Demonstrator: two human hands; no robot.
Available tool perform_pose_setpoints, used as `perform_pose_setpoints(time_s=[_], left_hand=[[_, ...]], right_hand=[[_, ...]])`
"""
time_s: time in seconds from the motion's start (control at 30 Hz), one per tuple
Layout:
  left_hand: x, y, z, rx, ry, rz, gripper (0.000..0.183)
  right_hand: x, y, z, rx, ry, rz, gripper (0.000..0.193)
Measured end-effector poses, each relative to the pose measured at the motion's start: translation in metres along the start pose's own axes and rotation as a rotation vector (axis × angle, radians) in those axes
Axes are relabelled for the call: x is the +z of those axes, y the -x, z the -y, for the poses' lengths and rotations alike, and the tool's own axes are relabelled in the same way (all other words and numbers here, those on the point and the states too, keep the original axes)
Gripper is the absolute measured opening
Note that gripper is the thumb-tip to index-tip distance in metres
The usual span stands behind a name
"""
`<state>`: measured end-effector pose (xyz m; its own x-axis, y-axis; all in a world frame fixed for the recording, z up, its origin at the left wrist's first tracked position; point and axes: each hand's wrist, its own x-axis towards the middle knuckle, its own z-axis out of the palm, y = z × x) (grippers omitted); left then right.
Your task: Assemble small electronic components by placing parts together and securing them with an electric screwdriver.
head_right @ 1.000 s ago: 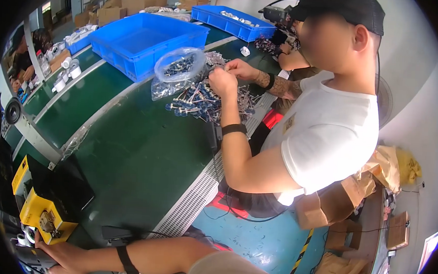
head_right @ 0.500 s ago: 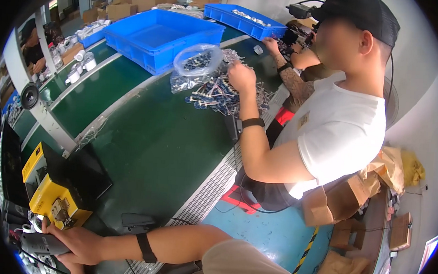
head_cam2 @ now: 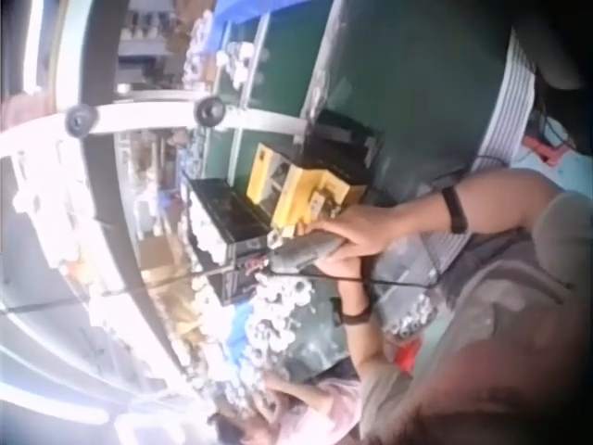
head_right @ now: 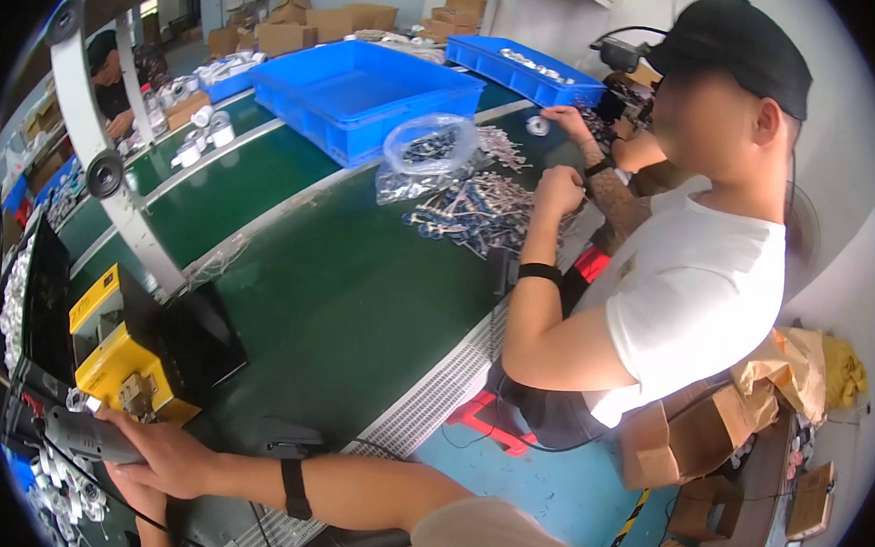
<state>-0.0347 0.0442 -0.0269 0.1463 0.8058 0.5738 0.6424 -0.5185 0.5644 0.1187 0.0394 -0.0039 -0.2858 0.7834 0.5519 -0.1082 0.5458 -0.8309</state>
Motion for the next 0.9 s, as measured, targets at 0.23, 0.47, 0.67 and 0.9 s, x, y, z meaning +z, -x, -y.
perform_pose_setpoints(time_s=[0.23,0.47,0.67,0.9], left_hand=[[-0.001,0.001,-0.003,-0.195,0.226,0.051,0.051],[0.004,0.001,-0.002,-0.084,0.104,0.045,0.051],[0.008,-0.006,-0.005,-0.03,-0.009,0.007,0.051],[-0.014,0.006,0.001,-0.022,-0.139,-0.043,0.04]], right_hand=[[-0.007,0.0,0.013,0.006,-0.075,0.025,0.061],[0.003,0.001,-0.003,-0.083,-0.063,-0.103,0.071],[-0.011,0.007,-0.004,-0.1,-0.067,-0.029,0.073],[-0.001,-0.002,-0.001,-0.005,-0.16,0.164,0.068]])
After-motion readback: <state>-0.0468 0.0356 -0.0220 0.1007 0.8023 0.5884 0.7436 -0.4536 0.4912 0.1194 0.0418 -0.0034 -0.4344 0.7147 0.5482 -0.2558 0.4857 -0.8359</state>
